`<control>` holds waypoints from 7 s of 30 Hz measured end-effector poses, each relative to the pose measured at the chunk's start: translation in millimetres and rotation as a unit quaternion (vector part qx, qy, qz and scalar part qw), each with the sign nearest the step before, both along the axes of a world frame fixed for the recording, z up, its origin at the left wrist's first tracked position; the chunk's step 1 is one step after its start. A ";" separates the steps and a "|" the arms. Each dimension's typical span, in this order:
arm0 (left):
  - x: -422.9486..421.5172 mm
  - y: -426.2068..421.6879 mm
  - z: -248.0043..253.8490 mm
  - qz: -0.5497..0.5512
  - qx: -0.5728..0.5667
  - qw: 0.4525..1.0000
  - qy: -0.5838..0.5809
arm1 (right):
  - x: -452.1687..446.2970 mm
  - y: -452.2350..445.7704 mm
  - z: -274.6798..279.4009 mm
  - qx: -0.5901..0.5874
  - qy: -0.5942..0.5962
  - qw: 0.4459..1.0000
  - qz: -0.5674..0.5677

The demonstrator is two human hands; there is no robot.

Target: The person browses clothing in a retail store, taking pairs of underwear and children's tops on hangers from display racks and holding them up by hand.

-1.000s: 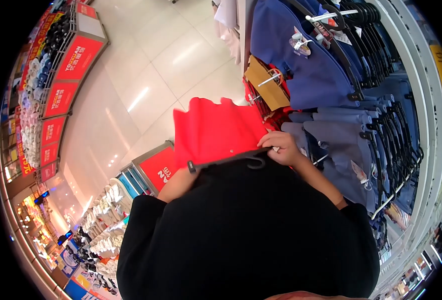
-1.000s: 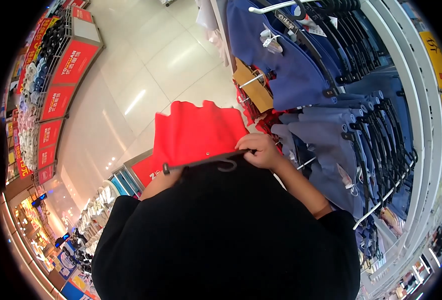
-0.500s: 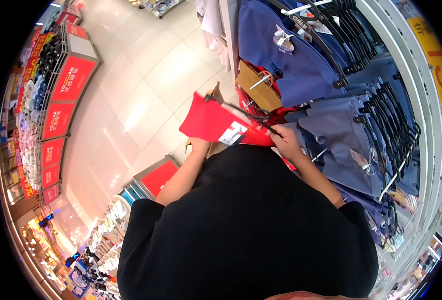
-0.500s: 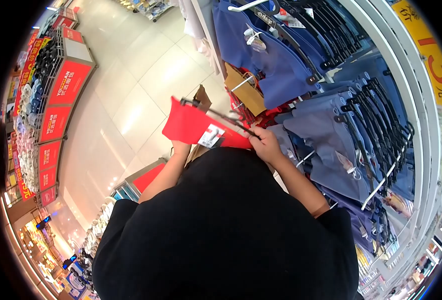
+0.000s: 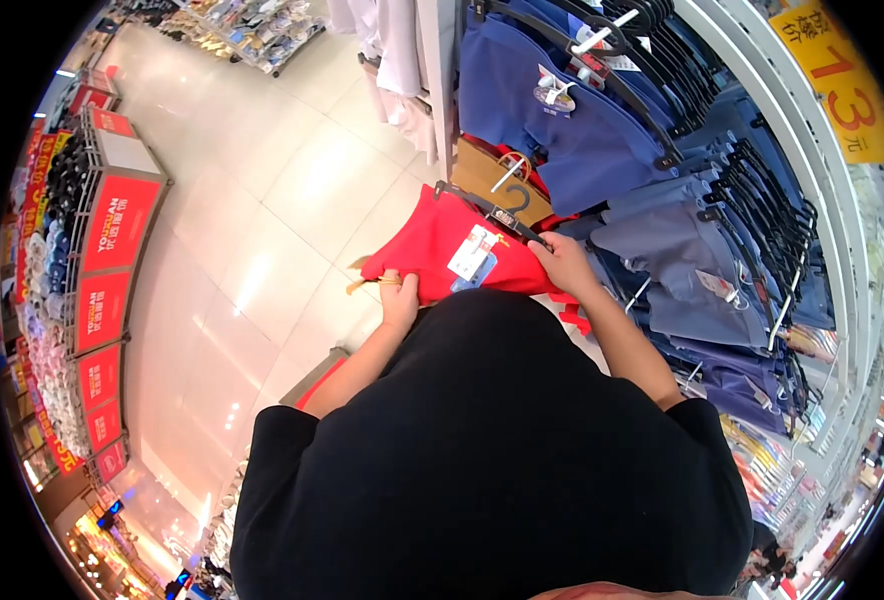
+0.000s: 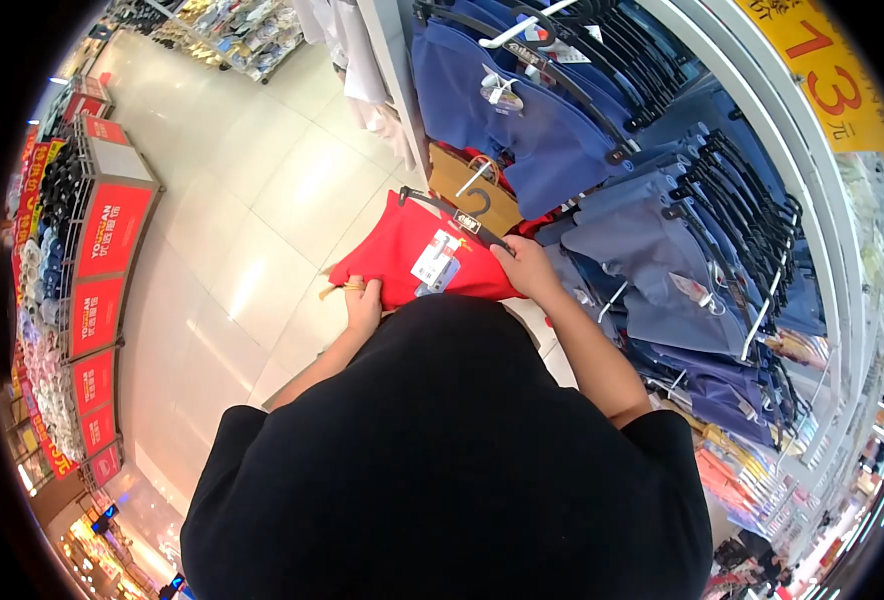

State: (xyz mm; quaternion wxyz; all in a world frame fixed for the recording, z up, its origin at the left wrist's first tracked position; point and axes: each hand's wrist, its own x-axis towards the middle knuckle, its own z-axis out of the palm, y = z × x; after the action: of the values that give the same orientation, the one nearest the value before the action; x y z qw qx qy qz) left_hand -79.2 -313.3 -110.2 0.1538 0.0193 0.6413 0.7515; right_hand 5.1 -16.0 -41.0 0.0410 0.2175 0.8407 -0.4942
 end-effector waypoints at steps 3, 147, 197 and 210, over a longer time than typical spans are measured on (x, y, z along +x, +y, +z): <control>-22.3 -8.5 -8.2 -0.033 -0.070 0.996 0.052 | -13.1 0.6 -5.5 0.031 -0.021 0.999 -0.005; 492.2 462.1 -209.6 -0.880 -0.326 0.035 0.342 | 687.8 -308.2 -180.0 -0.224 -0.273 0.658 -0.665; 1017.1 570.5 132.2 -0.648 0.058 0.486 0.584 | 1191.3 -68.1 16.6 -0.328 0.776 0.447 -0.302; 1024.0 633.7 102.0 -0.737 0.003 0.507 0.447 | 1147.9 -29.5 86.8 -0.245 0.748 0.551 -0.278</control>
State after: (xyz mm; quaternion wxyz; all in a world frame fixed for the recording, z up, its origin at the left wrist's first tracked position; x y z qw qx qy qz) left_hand 944.8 320.3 -8.2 0.3447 0.8186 0.3780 0.2612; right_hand 1153.0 -45.4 45.8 -0.6904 -0.0268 0.3122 -0.6521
